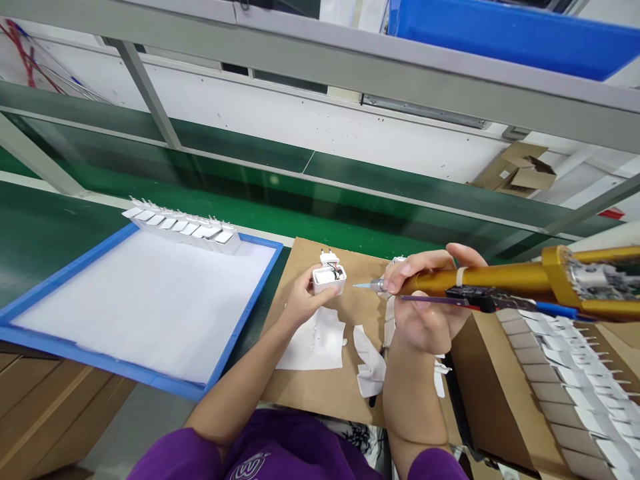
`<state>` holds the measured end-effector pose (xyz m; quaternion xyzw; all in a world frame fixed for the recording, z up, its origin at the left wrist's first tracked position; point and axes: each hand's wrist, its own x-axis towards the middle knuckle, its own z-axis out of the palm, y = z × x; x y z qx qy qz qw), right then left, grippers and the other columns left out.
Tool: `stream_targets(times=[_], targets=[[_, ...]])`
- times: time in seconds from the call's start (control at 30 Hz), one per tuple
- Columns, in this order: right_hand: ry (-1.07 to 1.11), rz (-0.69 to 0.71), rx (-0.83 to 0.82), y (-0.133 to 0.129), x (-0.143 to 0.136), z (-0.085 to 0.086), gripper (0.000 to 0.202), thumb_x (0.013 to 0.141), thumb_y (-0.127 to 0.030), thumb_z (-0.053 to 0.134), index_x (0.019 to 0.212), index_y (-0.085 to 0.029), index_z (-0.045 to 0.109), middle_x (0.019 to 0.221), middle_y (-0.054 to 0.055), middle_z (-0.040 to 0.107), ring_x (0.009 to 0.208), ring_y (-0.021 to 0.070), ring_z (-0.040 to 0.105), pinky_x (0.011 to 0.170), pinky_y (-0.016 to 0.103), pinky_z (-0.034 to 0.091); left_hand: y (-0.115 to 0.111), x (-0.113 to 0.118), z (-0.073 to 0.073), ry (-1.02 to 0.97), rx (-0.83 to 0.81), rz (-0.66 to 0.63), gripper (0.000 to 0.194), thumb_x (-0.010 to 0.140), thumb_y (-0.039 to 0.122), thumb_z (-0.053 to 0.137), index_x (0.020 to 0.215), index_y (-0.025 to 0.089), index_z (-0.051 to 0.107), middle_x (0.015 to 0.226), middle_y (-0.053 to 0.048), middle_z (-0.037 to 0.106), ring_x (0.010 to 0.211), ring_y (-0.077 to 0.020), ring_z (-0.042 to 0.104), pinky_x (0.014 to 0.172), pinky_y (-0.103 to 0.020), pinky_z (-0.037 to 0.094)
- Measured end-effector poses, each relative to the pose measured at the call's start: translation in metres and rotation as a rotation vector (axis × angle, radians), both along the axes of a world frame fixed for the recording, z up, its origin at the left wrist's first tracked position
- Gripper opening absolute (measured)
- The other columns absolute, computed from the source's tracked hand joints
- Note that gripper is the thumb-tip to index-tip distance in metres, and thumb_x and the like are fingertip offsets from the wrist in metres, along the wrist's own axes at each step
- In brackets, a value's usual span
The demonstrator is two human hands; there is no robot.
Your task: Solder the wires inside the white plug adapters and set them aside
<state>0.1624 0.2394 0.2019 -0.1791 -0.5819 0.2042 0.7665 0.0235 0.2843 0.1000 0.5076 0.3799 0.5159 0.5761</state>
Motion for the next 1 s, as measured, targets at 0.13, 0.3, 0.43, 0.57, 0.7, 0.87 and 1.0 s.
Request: stream_targets(times=[0.13, 0.3, 0.43, 0.57, 0.7, 0.87, 1.0], targets=[[-0.012, 0.009, 0.014, 0.001, 0.000, 0.000, 0.045, 0.077, -0.018, 0.063, 0.120, -0.025, 0.057, 0.084, 0.000, 0.062, 0.057, 0.0132, 0.054, 0.050, 0.031, 0.043, 0.006, -0.001, -0.007, 0.064, -0.086, 0.026, 0.036, 0.066, 0.036, 0.075, 0.096, 0.017, 0.066, 0.094, -0.005, 0.071, 0.086, -0.0209, 0.065, 0.072, -0.028, 0.050], [-0.007, -0.005, -0.015, -0.001, -0.001, 0.000, 0.043, 0.077, -0.019, 0.063, 0.118, -0.027, 0.058, 0.084, -0.001, 0.061, 0.057, 0.0130, 0.055, 0.050, 0.031, 0.043, 0.010, 0.000, -0.009, 0.032, -0.233, -0.003, 0.054, 0.059, 0.035, 0.083, 0.106, 0.017, 0.062, 0.098, -0.006, 0.070, 0.088, -0.0214, 0.066, 0.074, -0.029, 0.050], [-0.005, 0.003, -0.010, -0.001, -0.001, 0.000, 0.044, 0.076, -0.018, 0.063, 0.119, -0.027, 0.058, 0.084, -0.001, 0.061, 0.056, 0.0127, 0.054, 0.050, 0.030, 0.041, 0.012, 0.001, -0.009, 0.007, -0.205, -0.060, 0.062, 0.052, 0.034, 0.088, 0.105, 0.016, 0.061, 0.093, -0.005, 0.069, 0.085, -0.0205, 0.065, 0.071, -0.028, 0.049], [-0.001, 0.008, -0.006, 0.000, -0.001, 0.000, 0.045, 0.076, -0.017, 0.063, 0.119, -0.026, 0.057, 0.085, -0.001, 0.062, 0.056, 0.0124, 0.054, 0.049, 0.030, 0.041, 0.017, 0.000, -0.020, 0.045, -0.165, -0.055, 0.047, 0.065, 0.044, 0.079, 0.101, 0.017, 0.064, 0.095, -0.004, 0.069, 0.087, -0.0190, 0.064, 0.074, -0.027, 0.049], [-0.002, 0.004, -0.009, 0.001, 0.000, 0.000, 0.044, 0.076, -0.017, 0.064, 0.118, -0.027, 0.058, 0.084, -0.001, 0.062, 0.055, 0.0121, 0.054, 0.048, 0.030, 0.042, 0.026, -0.007, -0.036, 0.265, -0.103, -0.159, 0.040, 0.067, 0.042, 0.078, 0.098, 0.019, 0.068, 0.093, -0.003, 0.071, 0.086, -0.0194, 0.065, 0.075, -0.027, 0.049], [-0.003, -0.005, -0.007, 0.001, 0.001, -0.001, 0.044, 0.076, -0.018, 0.064, 0.118, -0.028, 0.057, 0.084, -0.002, 0.062, 0.055, 0.0122, 0.054, 0.048, 0.029, 0.041, 0.032, -0.010, -0.049, 0.502, -0.027, -0.204, 0.040, 0.066, 0.042, 0.079, 0.098, 0.021, 0.067, 0.091, -0.001, 0.072, 0.083, -0.0192, 0.066, 0.075, -0.027, 0.050], [0.002, 0.009, -0.007, 0.001, 0.001, -0.001, 0.044, 0.076, -0.016, 0.063, 0.119, -0.027, 0.057, 0.085, -0.002, 0.062, 0.055, 0.0118, 0.053, 0.048, 0.029, 0.041, 0.034, 0.000, -0.050, 0.560, 0.008, -0.194, 0.037, 0.072, 0.046, 0.073, 0.098, 0.021, 0.065, 0.094, -0.002, 0.071, 0.085, -0.0192, 0.065, 0.077, -0.028, 0.049]])
